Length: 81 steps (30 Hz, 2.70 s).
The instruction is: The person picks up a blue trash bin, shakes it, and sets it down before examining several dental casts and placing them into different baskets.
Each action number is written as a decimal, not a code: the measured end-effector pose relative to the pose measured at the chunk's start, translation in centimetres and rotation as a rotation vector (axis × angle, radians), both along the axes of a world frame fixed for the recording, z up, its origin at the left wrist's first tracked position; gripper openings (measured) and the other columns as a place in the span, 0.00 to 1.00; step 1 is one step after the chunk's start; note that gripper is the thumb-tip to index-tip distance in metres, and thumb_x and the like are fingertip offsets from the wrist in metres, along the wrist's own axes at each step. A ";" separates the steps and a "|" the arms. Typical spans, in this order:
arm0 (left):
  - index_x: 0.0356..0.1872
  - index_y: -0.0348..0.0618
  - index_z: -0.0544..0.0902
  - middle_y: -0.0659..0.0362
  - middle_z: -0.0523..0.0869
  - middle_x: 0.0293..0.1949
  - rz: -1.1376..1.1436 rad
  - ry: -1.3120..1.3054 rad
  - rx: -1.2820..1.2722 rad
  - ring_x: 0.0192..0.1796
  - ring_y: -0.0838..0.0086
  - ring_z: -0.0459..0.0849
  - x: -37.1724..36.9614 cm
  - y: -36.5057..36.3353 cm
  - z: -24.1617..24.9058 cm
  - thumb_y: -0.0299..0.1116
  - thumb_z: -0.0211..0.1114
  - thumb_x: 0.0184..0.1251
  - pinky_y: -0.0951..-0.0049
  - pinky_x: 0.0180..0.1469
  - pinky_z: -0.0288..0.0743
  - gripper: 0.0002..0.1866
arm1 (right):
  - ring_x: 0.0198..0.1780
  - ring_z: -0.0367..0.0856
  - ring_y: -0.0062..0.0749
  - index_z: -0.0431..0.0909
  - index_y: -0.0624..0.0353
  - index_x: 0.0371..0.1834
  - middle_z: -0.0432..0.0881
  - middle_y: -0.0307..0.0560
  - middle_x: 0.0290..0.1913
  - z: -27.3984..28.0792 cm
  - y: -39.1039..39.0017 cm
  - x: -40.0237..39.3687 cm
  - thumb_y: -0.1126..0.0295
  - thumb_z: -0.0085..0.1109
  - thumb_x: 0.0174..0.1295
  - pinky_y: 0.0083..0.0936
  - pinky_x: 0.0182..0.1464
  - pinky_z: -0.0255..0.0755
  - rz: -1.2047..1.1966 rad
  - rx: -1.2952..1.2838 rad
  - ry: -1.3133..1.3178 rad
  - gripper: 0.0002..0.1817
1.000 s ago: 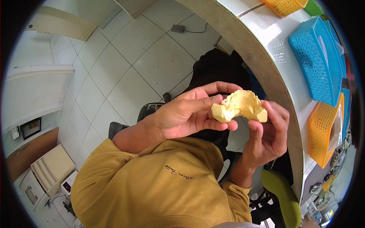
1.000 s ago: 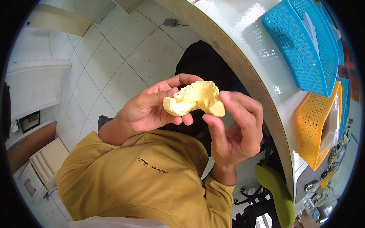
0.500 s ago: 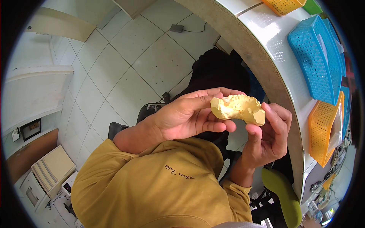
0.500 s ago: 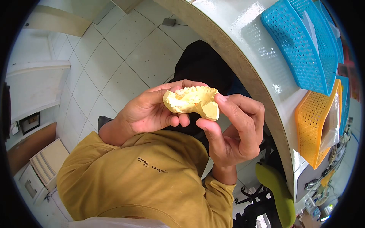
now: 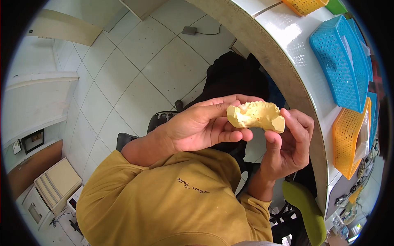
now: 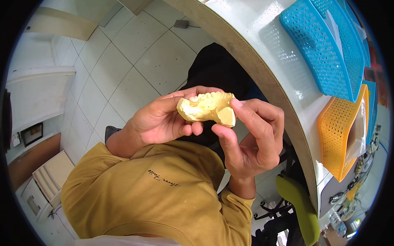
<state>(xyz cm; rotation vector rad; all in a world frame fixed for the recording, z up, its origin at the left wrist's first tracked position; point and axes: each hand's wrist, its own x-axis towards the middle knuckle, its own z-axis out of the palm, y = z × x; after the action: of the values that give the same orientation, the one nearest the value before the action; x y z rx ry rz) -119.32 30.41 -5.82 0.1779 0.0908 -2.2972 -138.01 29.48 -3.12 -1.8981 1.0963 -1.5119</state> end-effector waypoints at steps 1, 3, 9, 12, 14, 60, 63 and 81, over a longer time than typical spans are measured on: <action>0.73 0.37 0.55 0.45 0.76 0.60 -0.002 -0.042 -0.009 0.48 0.62 0.88 0.0 -0.1 0.1 0.38 0.52 0.78 0.72 0.48 0.88 0.29 | 0.40 0.80 0.33 0.83 0.66 0.45 0.82 0.52 0.41 0.0 0.0 0.0 0.72 0.76 0.51 0.26 0.42 0.76 0.002 -0.005 0.019 0.19; 0.73 0.38 0.56 0.46 0.76 0.60 0.058 -0.116 -0.043 0.49 0.63 0.87 -0.3 0.1 0.6 0.37 0.53 0.78 0.72 0.48 0.87 0.29 | 0.42 0.81 0.35 0.82 0.67 0.45 0.83 0.54 0.42 -0.4 0.0 0.0 0.75 0.72 0.53 0.27 0.44 0.76 -0.010 0.027 -0.002 0.16; 0.73 0.40 0.57 0.49 0.77 0.59 0.047 -0.239 -0.143 0.54 0.65 0.85 0.0 -0.1 0.2 0.38 0.60 0.74 0.70 0.57 0.82 0.33 | 0.49 0.82 0.40 0.79 0.69 0.48 0.83 0.58 0.46 -2.4 0.0 0.0 0.82 0.63 0.58 0.30 0.52 0.77 -0.018 0.155 -0.111 0.14; 0.74 0.40 0.56 0.50 0.78 0.58 -0.012 -0.286 -0.160 0.54 0.66 0.84 0.0 0.0 0.2 0.41 0.65 0.70 0.71 0.59 0.79 0.38 | 0.50 0.82 0.39 0.79 0.69 0.49 0.82 0.58 0.47 -2.7 0.1 0.1 0.83 0.62 0.59 0.30 0.53 0.77 0.004 0.192 -0.158 0.13; 0.75 0.39 0.55 0.52 0.79 0.58 0.076 -0.395 -0.260 0.54 0.70 0.84 -0.2 0.1 0.5 0.43 0.69 0.66 0.73 0.59 0.79 0.43 | 0.49 0.82 0.42 0.79 0.69 0.47 0.82 0.58 0.47 -2.9 0.1 0.3 0.78 0.66 0.59 0.31 0.52 0.76 -0.008 0.248 -0.175 0.14; 0.70 0.39 0.65 0.54 0.78 0.59 0.543 -0.887 -0.566 0.57 0.74 0.81 -1.4 1.1 0.1 0.23 0.72 0.60 0.70 0.62 0.77 0.36 | 0.38 0.81 0.30 0.84 0.63 0.38 0.82 0.49 0.37 -1.4 0.3 2.1 0.79 0.72 0.49 0.22 0.40 0.74 0.069 0.165 -0.027 0.12; 0.72 0.39 0.60 0.49 0.83 0.54 0.559 -0.890 -0.551 0.56 0.70 0.83 -1.5 1.1 -0.1 0.27 0.72 0.62 0.68 0.60 0.80 0.39 | 0.38 0.81 0.30 0.84 0.63 0.38 0.81 0.49 0.38 -1.5 0.4 2.1 0.80 0.72 0.48 0.22 0.40 0.74 0.066 0.159 -0.030 0.13; 0.70 0.36 0.65 0.52 0.78 0.60 0.622 -0.820 -0.690 0.62 0.69 0.79 -1.7 1.0 -0.5 0.18 0.66 0.63 0.68 0.65 0.76 0.33 | 0.38 0.80 0.30 0.83 0.61 0.36 0.80 0.50 0.40 -1.6 0.4 2.0 0.80 0.72 0.45 0.22 0.39 0.74 0.045 0.092 -0.009 0.13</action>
<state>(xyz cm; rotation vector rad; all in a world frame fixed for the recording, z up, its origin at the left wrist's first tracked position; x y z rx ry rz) -120.99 31.36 -6.32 0.6079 -0.9168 -1.3902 -136.00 29.91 -4.68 -1.8400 1.0929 -1.4193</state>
